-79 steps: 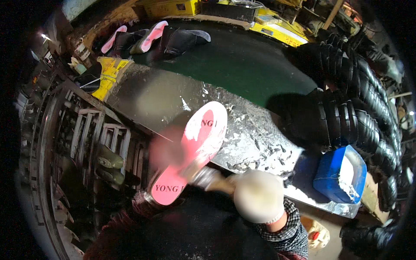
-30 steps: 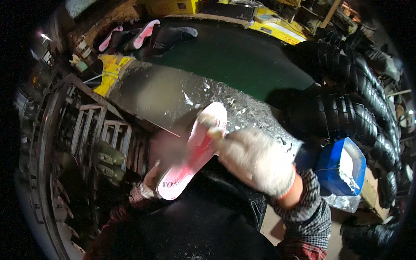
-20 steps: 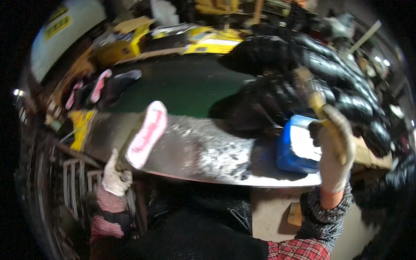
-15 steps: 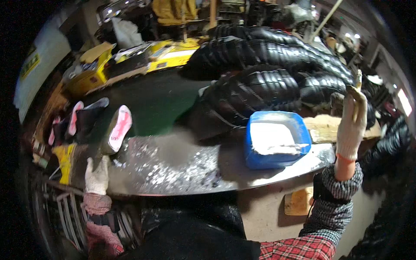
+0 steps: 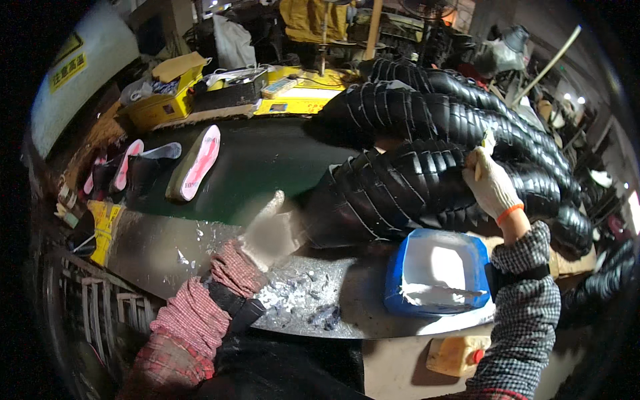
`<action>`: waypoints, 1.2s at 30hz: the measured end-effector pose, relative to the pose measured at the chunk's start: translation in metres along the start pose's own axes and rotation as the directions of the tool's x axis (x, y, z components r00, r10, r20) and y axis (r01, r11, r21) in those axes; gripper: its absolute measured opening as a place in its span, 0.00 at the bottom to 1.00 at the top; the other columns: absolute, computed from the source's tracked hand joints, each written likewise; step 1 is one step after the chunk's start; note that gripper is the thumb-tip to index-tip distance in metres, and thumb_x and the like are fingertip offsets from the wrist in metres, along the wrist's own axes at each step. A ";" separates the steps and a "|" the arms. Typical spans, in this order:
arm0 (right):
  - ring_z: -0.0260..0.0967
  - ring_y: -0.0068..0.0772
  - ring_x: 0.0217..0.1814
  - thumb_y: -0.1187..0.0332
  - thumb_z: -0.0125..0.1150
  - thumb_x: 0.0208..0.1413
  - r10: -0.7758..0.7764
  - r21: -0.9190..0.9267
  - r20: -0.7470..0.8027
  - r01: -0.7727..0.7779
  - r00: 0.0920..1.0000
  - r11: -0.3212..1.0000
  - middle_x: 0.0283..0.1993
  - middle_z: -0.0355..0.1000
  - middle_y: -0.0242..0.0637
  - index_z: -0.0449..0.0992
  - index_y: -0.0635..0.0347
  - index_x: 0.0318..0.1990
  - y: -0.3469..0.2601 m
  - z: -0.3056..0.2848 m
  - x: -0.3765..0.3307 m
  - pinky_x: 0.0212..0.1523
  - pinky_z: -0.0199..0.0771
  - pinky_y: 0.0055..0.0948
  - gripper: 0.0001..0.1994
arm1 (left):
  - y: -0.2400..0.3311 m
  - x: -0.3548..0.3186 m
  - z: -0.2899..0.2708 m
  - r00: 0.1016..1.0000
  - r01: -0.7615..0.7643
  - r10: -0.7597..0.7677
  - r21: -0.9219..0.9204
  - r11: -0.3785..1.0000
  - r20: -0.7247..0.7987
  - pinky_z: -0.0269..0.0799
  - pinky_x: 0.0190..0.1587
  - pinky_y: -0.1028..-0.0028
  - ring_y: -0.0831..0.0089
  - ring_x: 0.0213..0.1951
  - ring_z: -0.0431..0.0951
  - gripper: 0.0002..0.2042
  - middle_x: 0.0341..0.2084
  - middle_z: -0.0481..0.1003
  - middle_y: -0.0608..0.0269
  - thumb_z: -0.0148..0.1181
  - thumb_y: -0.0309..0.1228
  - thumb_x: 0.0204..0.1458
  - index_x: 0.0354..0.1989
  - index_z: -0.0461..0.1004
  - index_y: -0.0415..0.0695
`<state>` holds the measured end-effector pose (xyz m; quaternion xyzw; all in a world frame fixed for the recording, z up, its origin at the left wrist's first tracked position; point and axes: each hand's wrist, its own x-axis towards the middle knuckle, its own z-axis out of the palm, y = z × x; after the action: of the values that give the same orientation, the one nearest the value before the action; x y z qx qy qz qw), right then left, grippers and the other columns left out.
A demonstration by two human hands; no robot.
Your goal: Applying glue to shoe soles and upper parts using a brush and interacting with shoe lasts.
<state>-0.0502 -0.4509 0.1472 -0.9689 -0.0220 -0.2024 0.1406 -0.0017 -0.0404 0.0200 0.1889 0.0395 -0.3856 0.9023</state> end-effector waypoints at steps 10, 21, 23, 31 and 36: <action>0.72 0.60 0.40 0.69 0.61 0.51 -0.016 -0.088 0.244 0.038 0.970 0.995 0.35 0.72 0.57 0.66 0.63 0.45 -0.088 0.005 -0.011 0.42 0.72 0.43 0.16 | 0.021 -0.134 0.010 0.839 -0.406 0.418 0.111 0.907 -0.349 0.75 0.52 0.65 0.66 0.48 0.75 0.13 0.45 0.74 0.59 0.57 0.34 0.58 0.48 0.71 0.42; 0.70 0.25 0.44 0.73 0.50 0.62 0.312 0.405 -0.330 -0.165 0.891 0.899 0.43 0.72 0.37 0.72 0.69 0.47 -0.091 -0.032 -0.178 0.45 0.70 0.21 0.10 | 0.093 -0.320 0.026 0.786 0.277 0.613 0.842 -0.464 0.079 0.73 0.40 0.71 0.70 0.37 0.77 0.23 0.36 0.76 0.56 0.70 0.34 0.42 0.46 0.70 0.44; 0.70 0.23 0.40 0.73 0.53 0.60 -0.065 -0.117 -0.350 0.025 0.934 0.993 0.38 0.73 0.38 0.75 0.71 0.43 -0.079 -0.021 -0.179 0.39 0.70 0.20 0.10 | 0.098 -0.311 0.015 0.878 0.336 0.476 0.767 -0.546 -0.046 0.72 0.43 0.71 0.69 0.40 0.77 0.25 0.39 0.76 0.55 0.69 0.38 0.43 0.50 0.70 0.44; 0.70 0.20 0.38 0.74 0.56 0.59 0.350 0.227 -0.363 -0.283 0.863 0.932 0.40 0.76 0.34 0.77 0.67 0.44 -0.090 -0.033 -0.219 0.38 0.70 0.18 0.09 | 0.124 -0.306 -0.015 0.792 0.374 0.578 0.590 -0.716 0.199 0.63 0.60 0.65 0.54 0.57 0.68 0.28 0.54 0.70 0.49 0.62 0.36 0.47 0.58 0.65 0.41; 0.74 0.22 0.37 0.76 0.53 0.61 0.346 0.109 -0.373 -0.330 0.861 0.938 0.37 0.75 0.39 0.76 0.70 0.46 -0.096 -0.026 -0.259 0.26 0.74 0.16 0.10 | 0.142 -0.310 -0.049 0.734 0.302 0.670 0.827 -0.473 0.115 0.70 0.52 0.64 0.54 0.47 0.76 0.19 0.44 0.76 0.48 0.52 0.35 0.54 0.52 0.71 0.38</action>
<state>-0.3076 -0.3622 0.0920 -0.8954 0.1722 -0.3611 0.1952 -0.1143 0.2784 0.0857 0.9501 -0.0805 0.0563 0.2960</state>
